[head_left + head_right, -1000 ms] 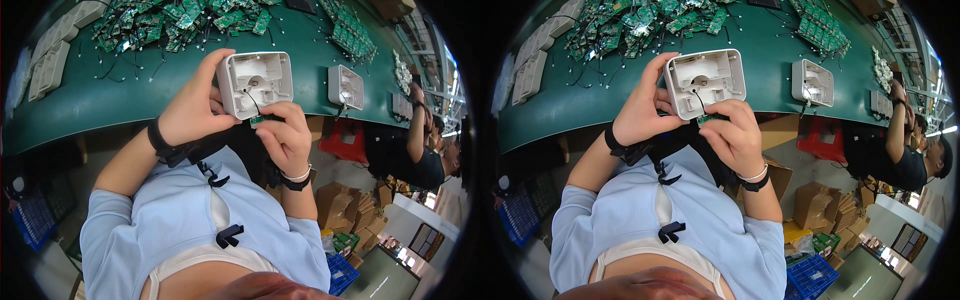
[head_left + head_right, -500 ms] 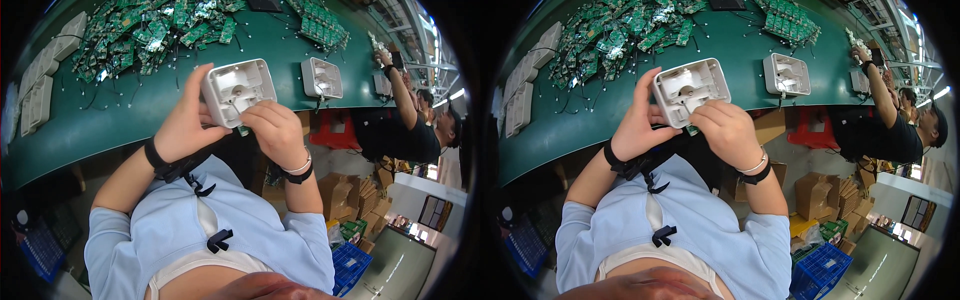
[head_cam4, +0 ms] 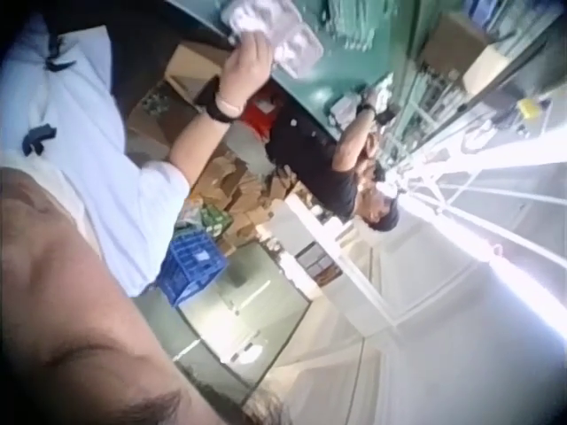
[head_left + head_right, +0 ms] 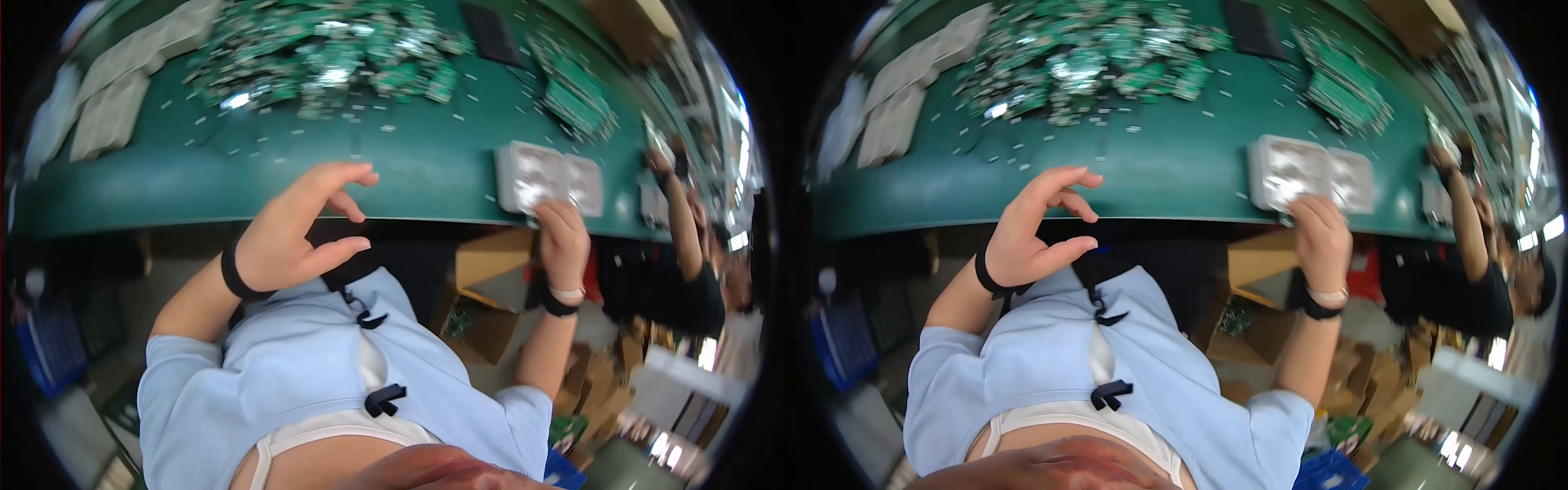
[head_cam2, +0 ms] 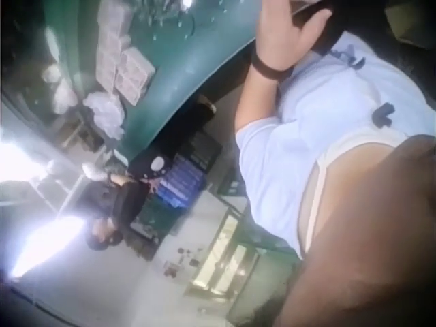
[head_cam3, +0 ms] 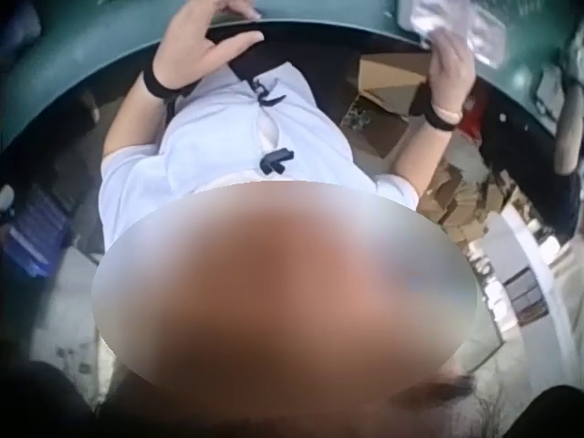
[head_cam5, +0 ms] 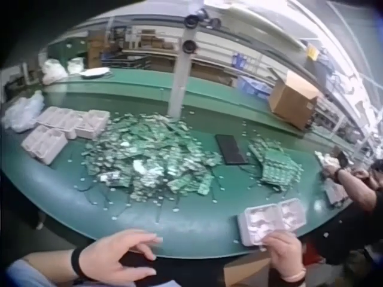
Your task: Assembling printed circuit boards into plastic housings and organizing them on the workbench.
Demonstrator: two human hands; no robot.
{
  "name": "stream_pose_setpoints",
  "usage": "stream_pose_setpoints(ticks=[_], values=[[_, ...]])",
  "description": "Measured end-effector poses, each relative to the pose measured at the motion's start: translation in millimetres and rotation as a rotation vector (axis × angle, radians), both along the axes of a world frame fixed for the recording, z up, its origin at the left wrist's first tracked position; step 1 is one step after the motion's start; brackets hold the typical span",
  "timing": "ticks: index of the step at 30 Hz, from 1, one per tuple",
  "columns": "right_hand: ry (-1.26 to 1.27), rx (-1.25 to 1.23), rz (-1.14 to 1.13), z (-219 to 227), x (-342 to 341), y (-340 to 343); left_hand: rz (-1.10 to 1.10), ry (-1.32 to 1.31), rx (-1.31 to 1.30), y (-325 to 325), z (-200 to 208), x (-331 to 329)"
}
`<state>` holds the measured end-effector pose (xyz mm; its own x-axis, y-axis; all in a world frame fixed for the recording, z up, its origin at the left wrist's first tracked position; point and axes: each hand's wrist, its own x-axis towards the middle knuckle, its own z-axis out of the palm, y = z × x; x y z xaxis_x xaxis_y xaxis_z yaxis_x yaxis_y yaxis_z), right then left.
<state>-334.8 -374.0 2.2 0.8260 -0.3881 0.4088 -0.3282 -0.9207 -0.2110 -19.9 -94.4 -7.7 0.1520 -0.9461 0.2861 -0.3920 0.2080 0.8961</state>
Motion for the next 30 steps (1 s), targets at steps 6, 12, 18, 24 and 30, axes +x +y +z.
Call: stream_pose_setpoints(ticks=[6, 12, 18, 24, 30], values=[[0.17, -0.2, -0.16, -3.6, -71.1, -53.5, 0.751, -0.287, -0.349, 68.6, 12.8, 66.0], [0.229, -0.227, -0.313, -24.9, -124.0, -127.9, 1.172, -1.101, 0.187, 143.6, 4.0, 191.9], [0.278, -0.353, -0.608, -29.0, -161.3, -158.3, 1.106, -1.158, 0.574, 164.0, -29.3, 284.0], [-0.129, 0.009, -0.495, 1.6, -29.7, -74.7, 1.124, -1.177, 0.737, 151.2, -16.2, 283.4], [-0.045, 0.741, -0.198, 7.1, 126.8, -36.3, 1.125, -1.117, 0.605, 167.7, -32.3, 301.1]])
